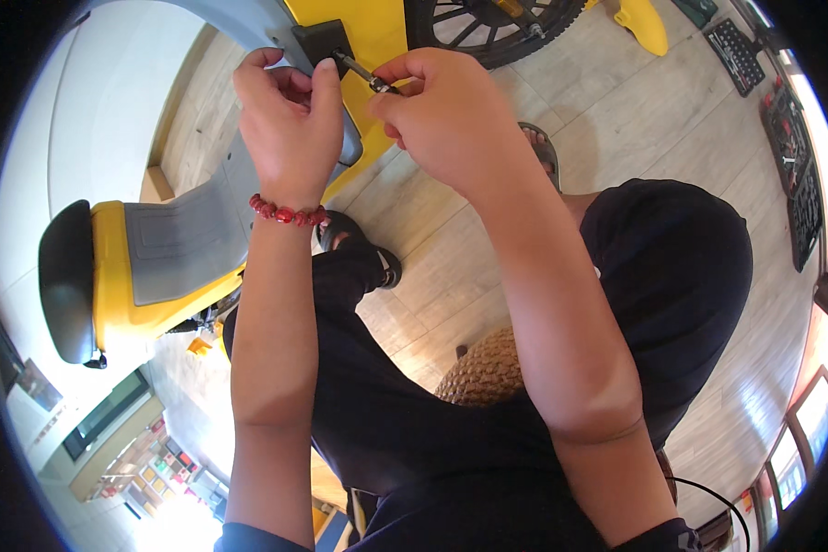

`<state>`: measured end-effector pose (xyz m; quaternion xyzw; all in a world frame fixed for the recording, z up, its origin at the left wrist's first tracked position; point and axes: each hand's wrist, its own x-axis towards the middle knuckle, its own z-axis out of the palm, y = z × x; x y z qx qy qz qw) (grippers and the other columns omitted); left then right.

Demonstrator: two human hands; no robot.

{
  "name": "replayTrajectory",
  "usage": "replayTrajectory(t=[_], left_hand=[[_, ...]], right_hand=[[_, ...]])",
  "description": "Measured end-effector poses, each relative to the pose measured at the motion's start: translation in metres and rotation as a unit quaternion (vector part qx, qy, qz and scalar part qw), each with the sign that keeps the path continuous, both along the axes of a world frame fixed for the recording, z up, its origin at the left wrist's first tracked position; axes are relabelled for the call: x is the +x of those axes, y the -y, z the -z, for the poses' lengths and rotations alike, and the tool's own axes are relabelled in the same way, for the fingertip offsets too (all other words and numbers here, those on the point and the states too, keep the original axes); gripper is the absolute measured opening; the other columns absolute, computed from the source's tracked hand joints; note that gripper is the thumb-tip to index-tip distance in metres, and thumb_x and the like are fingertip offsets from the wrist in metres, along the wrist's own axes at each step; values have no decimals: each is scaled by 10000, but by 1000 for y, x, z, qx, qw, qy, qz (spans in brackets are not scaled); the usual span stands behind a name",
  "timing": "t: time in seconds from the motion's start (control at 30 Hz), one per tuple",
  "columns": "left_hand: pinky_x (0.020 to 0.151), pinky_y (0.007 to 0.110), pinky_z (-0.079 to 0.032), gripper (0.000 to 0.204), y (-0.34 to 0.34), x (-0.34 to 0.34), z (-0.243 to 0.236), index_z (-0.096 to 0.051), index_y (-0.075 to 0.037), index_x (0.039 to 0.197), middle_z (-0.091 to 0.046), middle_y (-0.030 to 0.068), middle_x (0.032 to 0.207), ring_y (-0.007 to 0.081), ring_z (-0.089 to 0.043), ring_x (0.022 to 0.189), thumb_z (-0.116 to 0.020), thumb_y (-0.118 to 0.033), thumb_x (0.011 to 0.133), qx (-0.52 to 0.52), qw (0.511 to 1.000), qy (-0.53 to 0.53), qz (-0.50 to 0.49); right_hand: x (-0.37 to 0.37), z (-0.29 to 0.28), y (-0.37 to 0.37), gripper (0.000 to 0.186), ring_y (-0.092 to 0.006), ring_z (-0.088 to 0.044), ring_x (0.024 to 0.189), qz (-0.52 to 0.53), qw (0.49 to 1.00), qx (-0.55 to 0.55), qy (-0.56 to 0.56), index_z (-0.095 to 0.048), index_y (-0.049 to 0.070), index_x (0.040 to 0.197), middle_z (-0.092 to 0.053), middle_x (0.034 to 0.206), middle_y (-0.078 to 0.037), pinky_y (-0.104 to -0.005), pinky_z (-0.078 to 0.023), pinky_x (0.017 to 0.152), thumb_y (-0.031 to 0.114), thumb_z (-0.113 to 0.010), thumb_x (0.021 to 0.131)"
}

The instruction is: Using tools to remove or fasten panels on a yellow electric scooter.

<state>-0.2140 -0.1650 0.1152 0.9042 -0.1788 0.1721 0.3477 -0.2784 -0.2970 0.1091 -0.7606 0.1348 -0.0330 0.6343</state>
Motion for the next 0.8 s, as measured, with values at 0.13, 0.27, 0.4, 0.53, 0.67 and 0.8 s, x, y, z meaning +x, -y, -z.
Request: replayTrajectory(t=[0.13,0.27,0.4,0.53,0.67,0.8], left_hand=[[563,288,-458,416,2,-1,-1,-449,26,1074,-572,70,687,161,-556,581,-683,-179,798,-2,1000,5,1],[609,252,-462,429,2,-2,-2,-454,47,1091,-597,80,755,119,-564,649,-686,-189,819,20,1000,-8,-7],[570,298,-465,432,0,0,-1,-446,26,1087,-578,74,694,169,-562,587,-687,-183,796,2,1000,4,-3],[596,247,-453,420,0,-1,-1,-457,41,1093,-587,69,744,109,-550,648,-689,-174,817,2,1000,-9,1],[598,245,-453,417,2,-1,-1,-456,40,1094,-589,70,744,110,-549,643,-688,-170,817,3,1000,-13,-1],[601,252,-457,420,0,-2,-3,-456,38,1095,-593,72,742,118,-554,640,-689,-169,814,14,1000,-12,-7]], right_hand=[[6,6,0,282,-132,-600,612,-4,999,45,-30,-616,-22,1052,-651,745,-79,-281,-481,593,149,-602,829],[6,1,-8,161,-364,-639,789,85,995,59,4,-648,-35,834,-652,833,-217,-378,-503,715,98,-655,744],[0,5,-6,262,-141,-611,625,48,993,-70,84,-607,-44,1019,-658,770,-93,-271,-496,602,147,-603,840],[5,2,-2,211,-265,-624,701,0,991,129,-23,-630,-41,945,-647,806,-171,-330,-499,659,118,-601,810],[11,12,-3,188,-395,-612,759,5,995,97,10,-656,-23,881,-625,805,-253,-405,-492,699,128,-602,782],[12,4,-4,230,-125,-608,662,-23,997,73,-21,-603,-60,1029,-628,753,-85,-252,-493,600,92,-550,865]])
